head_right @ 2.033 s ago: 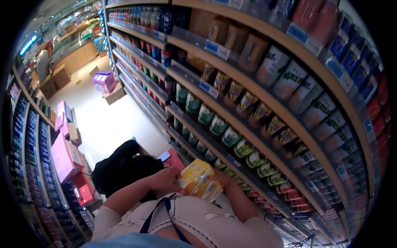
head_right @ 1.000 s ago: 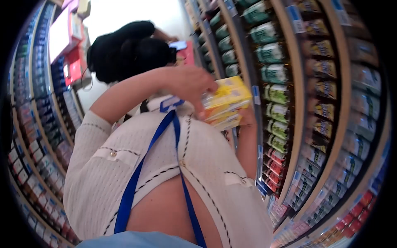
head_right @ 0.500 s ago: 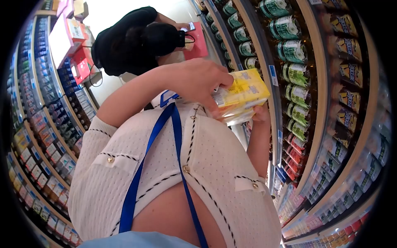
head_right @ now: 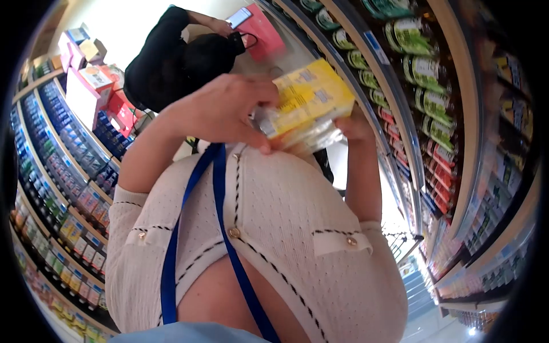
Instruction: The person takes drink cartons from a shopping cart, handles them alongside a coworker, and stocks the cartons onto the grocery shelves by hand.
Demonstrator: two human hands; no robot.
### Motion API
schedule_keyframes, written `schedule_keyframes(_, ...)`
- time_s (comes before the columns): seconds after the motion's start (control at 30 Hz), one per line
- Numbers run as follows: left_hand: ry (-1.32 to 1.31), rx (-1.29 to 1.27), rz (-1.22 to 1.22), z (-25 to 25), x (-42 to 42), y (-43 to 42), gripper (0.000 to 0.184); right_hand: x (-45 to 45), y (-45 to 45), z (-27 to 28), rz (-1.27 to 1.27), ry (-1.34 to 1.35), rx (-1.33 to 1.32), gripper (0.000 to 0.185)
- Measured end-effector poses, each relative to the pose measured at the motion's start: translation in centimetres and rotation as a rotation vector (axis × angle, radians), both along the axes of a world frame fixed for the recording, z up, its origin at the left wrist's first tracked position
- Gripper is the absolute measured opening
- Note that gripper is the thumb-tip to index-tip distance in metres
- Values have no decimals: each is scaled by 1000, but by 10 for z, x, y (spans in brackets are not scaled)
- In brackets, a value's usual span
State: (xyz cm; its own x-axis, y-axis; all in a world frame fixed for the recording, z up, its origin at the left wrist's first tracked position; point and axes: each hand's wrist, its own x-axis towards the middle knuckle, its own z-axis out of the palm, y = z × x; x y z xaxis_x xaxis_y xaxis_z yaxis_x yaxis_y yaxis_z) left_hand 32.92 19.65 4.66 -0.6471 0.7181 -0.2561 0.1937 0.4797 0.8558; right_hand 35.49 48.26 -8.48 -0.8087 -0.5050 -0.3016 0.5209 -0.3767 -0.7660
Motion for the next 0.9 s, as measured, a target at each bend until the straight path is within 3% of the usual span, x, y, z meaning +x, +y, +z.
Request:
schedule_keyframes(0.23,48,95,171,-4,4,11,53,-5,17,-5,31,-63,-88,61)
schedule_keyframes(0.33,170,296,275,-17,2,11,58,-5,25,-13,-48,-147,-187,57)
schedule_keyframes(0.53,-184,380,646,-46,19,13,44,1,45,-34,-121,-169,-275,59)
schedule_keyframes(0.73,-565,394,760,-15,16,21,45,-17,34,-21,-49,-51,-180,62)
schedule_keyframes(0.9,-281,209,674,-17,19,17,44,-27,28,-13,9,-13,-156,66)
